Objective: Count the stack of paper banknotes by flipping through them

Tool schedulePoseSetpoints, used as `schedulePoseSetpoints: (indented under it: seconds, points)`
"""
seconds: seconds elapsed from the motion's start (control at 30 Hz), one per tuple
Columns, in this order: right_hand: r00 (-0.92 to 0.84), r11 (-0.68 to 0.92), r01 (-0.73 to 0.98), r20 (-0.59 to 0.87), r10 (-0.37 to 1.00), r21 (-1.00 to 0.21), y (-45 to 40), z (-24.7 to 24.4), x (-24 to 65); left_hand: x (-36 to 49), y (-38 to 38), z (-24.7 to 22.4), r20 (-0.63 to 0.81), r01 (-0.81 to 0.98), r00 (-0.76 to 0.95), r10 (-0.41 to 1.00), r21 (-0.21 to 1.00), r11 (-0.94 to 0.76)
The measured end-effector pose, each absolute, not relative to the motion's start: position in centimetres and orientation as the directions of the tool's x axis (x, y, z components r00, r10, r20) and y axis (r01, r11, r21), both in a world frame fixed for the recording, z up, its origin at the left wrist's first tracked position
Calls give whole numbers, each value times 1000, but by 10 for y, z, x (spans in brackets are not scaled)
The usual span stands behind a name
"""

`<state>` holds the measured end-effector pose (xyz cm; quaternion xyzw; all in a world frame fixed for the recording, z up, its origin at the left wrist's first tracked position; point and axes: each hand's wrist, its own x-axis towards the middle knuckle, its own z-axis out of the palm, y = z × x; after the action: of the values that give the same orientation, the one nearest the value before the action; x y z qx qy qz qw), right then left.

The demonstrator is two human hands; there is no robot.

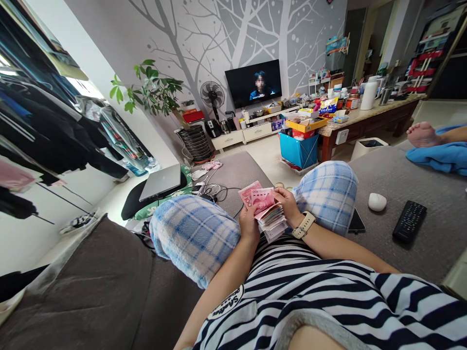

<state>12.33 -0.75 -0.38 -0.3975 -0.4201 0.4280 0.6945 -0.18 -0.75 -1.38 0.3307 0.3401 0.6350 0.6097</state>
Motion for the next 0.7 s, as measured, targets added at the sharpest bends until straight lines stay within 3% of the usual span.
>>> schedulePoseSetpoints:
  seconds: [0.3,0.7]
  points:
    - [258,312,-274,243,935,-910,-10,-2,124,-8,-6,-15,64,-324,-220,973,937,-134]
    - [246,304,-295,236,940,-906,-10,-1,122,-9,-10,-11,90,-251,-227,970,957,-147]
